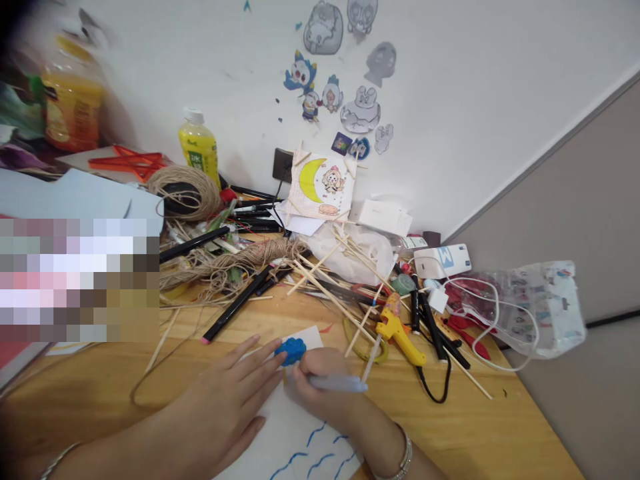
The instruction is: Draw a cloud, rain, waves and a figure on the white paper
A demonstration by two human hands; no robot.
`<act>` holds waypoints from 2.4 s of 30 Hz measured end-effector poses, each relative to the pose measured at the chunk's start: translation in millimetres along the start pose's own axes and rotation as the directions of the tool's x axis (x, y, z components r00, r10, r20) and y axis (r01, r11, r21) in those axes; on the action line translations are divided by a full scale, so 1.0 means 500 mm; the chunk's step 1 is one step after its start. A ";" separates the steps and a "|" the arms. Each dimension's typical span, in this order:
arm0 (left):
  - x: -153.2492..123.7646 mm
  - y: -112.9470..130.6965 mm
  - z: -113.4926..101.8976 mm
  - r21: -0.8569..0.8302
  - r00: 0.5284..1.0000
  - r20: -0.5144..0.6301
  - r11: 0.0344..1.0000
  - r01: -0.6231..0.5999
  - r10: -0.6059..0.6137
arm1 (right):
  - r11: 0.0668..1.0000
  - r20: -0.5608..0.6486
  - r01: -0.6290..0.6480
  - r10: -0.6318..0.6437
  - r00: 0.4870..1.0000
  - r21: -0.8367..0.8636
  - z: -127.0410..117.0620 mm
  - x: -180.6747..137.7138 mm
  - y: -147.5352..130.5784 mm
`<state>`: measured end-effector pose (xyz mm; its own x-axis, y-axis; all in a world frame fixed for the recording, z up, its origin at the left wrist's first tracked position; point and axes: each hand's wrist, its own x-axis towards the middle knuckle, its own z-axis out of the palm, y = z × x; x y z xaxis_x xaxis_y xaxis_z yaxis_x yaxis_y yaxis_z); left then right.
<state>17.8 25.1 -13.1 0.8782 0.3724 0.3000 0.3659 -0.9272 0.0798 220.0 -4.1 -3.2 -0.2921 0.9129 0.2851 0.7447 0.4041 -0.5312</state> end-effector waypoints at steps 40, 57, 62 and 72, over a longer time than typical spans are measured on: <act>-0.002 0.003 0.005 0.034 1.000 -0.012 0.999 -0.027 0.027 | 0.999 0.011 -0.016 0.016 1.000 0.040 0.004 -0.004 0.006; -0.003 0.004 0.013 0.084 0.993 -0.114 0.996 -0.026 0.036 | 1.000 -0.022 0.016 -0.016 1.000 0.013 0.010 -0.006 0.011; -0.005 0.004 0.013 0.097 0.993 -0.106 0.995 -0.035 0.045 | 1.000 -0.091 0.028 -0.029 0.995 -0.012 0.014 -0.009 0.019; -0.003 0.002 0.015 0.122 0.990 -0.130 0.992 -0.043 0.059 | 1.000 -0.081 0.013 -0.015 0.997 -0.023 0.014 -0.008 0.021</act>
<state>19.0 23.7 -20.6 0.8506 0.3089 0.4255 0.3626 -0.9306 -0.0493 224.8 -3.1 -15.7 -0.2535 0.8992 0.3565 0.7547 0.4144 -0.5086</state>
